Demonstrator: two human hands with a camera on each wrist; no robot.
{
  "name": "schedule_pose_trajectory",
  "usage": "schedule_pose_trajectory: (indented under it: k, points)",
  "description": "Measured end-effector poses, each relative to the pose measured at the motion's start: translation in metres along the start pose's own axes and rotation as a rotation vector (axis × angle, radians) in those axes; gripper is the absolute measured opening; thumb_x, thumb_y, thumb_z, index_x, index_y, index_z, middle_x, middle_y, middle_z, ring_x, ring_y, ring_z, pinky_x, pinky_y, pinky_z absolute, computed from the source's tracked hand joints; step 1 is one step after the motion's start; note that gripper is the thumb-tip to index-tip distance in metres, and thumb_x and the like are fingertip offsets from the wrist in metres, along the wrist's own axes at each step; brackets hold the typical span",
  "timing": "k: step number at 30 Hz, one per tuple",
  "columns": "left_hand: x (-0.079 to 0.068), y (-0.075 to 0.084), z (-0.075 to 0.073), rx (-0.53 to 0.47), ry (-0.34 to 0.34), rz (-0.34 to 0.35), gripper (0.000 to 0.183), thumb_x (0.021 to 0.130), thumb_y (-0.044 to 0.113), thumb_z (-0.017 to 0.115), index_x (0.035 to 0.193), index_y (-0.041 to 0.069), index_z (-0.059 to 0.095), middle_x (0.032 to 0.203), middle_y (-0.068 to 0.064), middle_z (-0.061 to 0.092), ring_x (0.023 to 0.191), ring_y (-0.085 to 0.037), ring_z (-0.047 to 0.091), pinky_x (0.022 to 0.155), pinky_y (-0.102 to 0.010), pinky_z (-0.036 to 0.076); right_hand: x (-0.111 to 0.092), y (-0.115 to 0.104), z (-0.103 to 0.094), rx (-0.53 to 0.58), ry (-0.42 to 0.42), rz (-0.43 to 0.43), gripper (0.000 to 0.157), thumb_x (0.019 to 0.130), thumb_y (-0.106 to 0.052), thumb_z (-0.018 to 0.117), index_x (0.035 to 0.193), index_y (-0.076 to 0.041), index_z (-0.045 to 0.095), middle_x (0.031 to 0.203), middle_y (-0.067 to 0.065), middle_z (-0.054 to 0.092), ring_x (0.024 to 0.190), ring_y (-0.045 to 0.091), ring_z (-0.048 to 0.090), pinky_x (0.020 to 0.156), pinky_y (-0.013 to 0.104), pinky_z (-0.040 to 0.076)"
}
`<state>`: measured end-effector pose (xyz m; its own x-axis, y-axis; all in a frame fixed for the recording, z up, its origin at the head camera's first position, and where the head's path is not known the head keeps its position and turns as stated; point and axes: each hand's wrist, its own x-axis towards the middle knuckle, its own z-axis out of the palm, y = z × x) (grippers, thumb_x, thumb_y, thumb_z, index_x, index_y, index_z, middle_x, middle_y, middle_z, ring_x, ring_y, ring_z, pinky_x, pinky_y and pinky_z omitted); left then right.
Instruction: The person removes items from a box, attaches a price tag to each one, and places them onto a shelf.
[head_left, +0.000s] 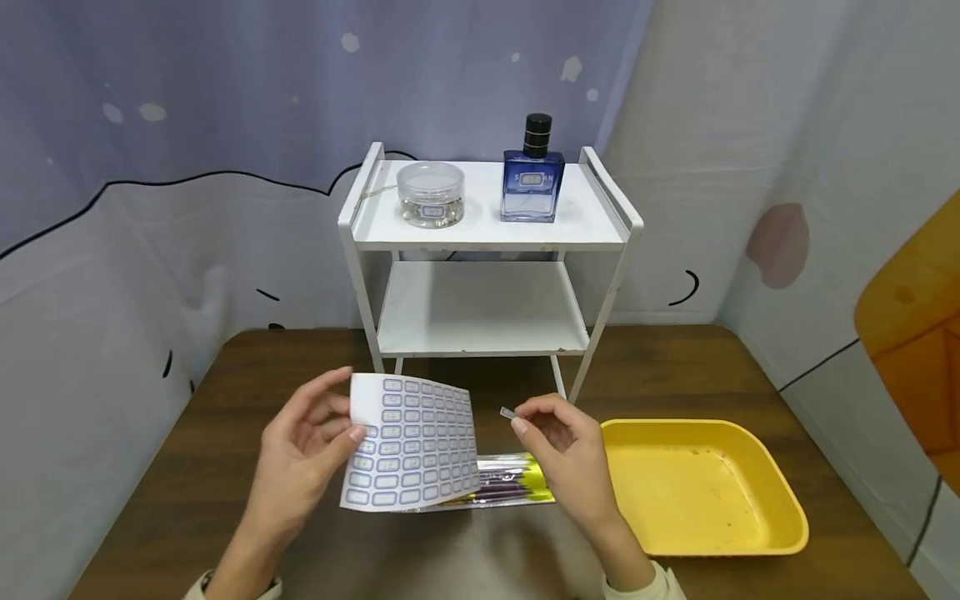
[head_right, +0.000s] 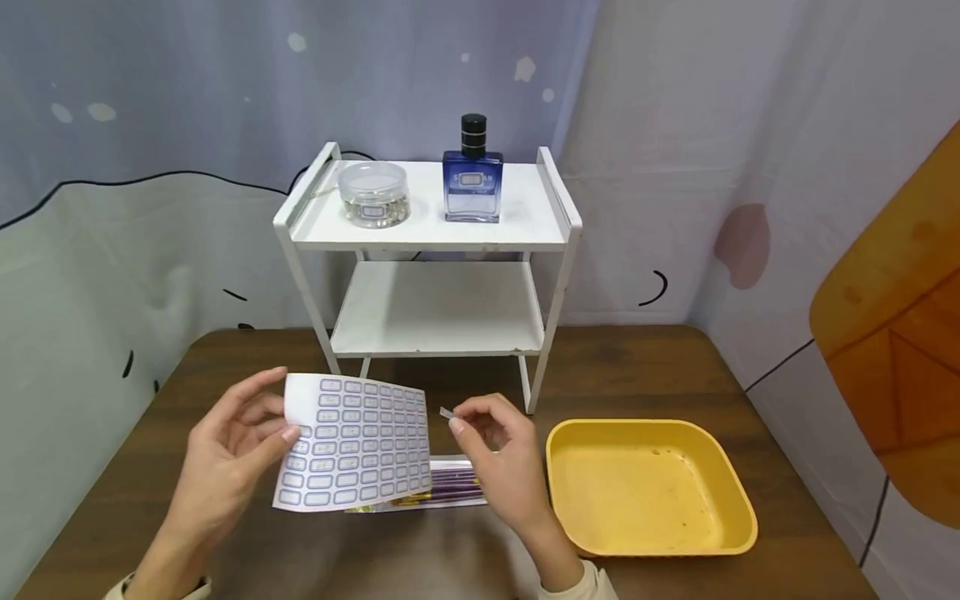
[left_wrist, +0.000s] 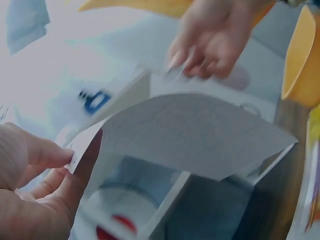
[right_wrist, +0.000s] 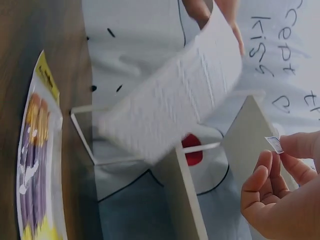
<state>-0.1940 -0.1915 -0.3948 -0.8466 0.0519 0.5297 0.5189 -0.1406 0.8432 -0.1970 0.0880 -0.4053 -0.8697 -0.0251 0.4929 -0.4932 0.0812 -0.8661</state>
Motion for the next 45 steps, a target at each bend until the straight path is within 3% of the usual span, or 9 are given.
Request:
schedule_pose_trajectory:
  k: [6, 16, 18, 21, 25, 28, 32, 35, 45]
  points:
    - [-0.007, -0.009, -0.056, -0.073, 0.022, -0.068, 0.063, 0.086, -0.028, 0.049, 0.144, -0.004, 0.041, 0.099, -0.004, 0.066, 0.083, -0.011, 0.072, 0.062, -0.022, 0.058, -0.002, 0.008, -0.009, -0.020, 0.000, 0.053, 0.007, 0.090, 0.006, 0.067, 0.097, 0.006, 0.067, 0.089, 0.000, 0.066, 0.075, 0.008, 0.059, 0.070, 0.018, 0.053]
    - [-0.026, -0.052, -0.145, -0.109, 0.041, -0.355, 0.064, 0.092, -0.019, 0.052, 0.141, 0.022, 0.048, 0.097, 0.003, 0.068, 0.077, -0.010, 0.070, 0.061, -0.024, 0.059, -0.003, 0.024, -0.014, -0.042, -0.068, 0.138, 0.006, 0.090, 0.001, 0.069, 0.095, 0.004, 0.069, 0.088, 0.016, 0.067, 0.074, 0.010, 0.060, 0.068, 0.020, 0.052]
    - [-0.030, -0.058, -0.161, -0.081, 0.046, -0.426, 0.063, 0.092, -0.017, 0.053, 0.139, 0.026, 0.049, 0.096, 0.004, 0.069, 0.078, -0.010, 0.070, 0.061, -0.025, 0.059, -0.003, 0.026, -0.014, -0.054, -0.083, 0.160, 0.007, 0.090, -0.001, 0.070, 0.095, 0.003, 0.070, 0.088, 0.018, 0.067, 0.074, 0.008, 0.060, 0.068, 0.020, 0.052]
    - [-0.033, -0.065, -0.179, 0.056, 0.061, -0.552, 0.063, 0.092, -0.012, 0.058, 0.135, 0.034, 0.049, 0.093, 0.007, 0.068, 0.077, -0.009, 0.068, 0.062, -0.026, 0.058, -0.003, 0.029, -0.014, -0.078, -0.102, 0.181, 0.007, 0.090, -0.002, 0.070, 0.095, 0.003, 0.070, 0.088, 0.021, 0.068, 0.074, 0.008, 0.060, 0.068, 0.020, 0.052]
    - [-0.034, -0.071, -0.193, 0.327, 0.044, -0.716, 0.065, 0.091, -0.004, 0.064, 0.140, 0.034, 0.044, 0.089, 0.009, 0.064, 0.075, -0.008, 0.066, 0.063, -0.029, 0.058, -0.004, 0.034, -0.013, -0.112, -0.130, 0.210, 0.007, 0.090, -0.002, 0.070, 0.094, 0.003, 0.071, 0.087, 0.021, 0.068, 0.073, 0.007, 0.060, 0.067, 0.019, 0.051]
    - [-0.033, -0.076, -0.197, 0.510, -0.023, -0.778, 0.070, 0.091, -0.003, 0.064, 0.152, 0.014, 0.034, 0.089, 0.004, 0.063, 0.075, -0.009, 0.063, 0.063, -0.031, 0.058, -0.004, 0.038, -0.013, -0.140, -0.157, 0.242, 0.005, 0.089, -0.002, 0.070, 0.093, 0.002, 0.071, 0.084, 0.017, 0.068, 0.072, 0.007, 0.059, 0.067, 0.019, 0.051]
    - [-0.026, -0.084, -0.203, 0.671, -0.138, -0.804, 0.072, 0.090, -0.005, 0.062, 0.151, -0.008, 0.024, 0.087, -0.003, 0.064, 0.074, -0.012, 0.060, 0.062, -0.032, 0.056, -0.006, 0.042, -0.011, -0.168, -0.191, 0.261, 0.004, 0.089, 0.000, 0.070, 0.092, 0.002, 0.071, 0.081, 0.013, 0.067, 0.070, 0.006, 0.058, 0.065, 0.019, 0.050]
    - [-0.021, -0.090, -0.208, 0.733, -0.188, -0.815, 0.070, 0.088, -0.007, 0.062, 0.148, -0.012, 0.026, 0.084, -0.005, 0.065, 0.073, -0.014, 0.059, 0.060, -0.032, 0.055, -0.007, 0.043, -0.010, -0.170, -0.213, 0.264, 0.005, 0.088, 0.000, 0.070, 0.092, 0.003, 0.071, 0.081, 0.013, 0.067, 0.069, 0.006, 0.057, 0.064, 0.018, 0.049]
    - [-0.012, -0.096, -0.214, 0.842, -0.225, -0.789, 0.069, 0.084, -0.006, 0.068, 0.140, -0.017, 0.030, 0.082, -0.008, 0.065, 0.072, -0.019, 0.061, 0.058, -0.035, 0.055, -0.010, 0.048, -0.011, -0.192, -0.260, 0.284, 0.008, 0.087, -0.002, 0.072, 0.093, 0.003, 0.071, 0.079, 0.012, 0.068, 0.067, 0.004, 0.055, 0.062, 0.019, 0.048]
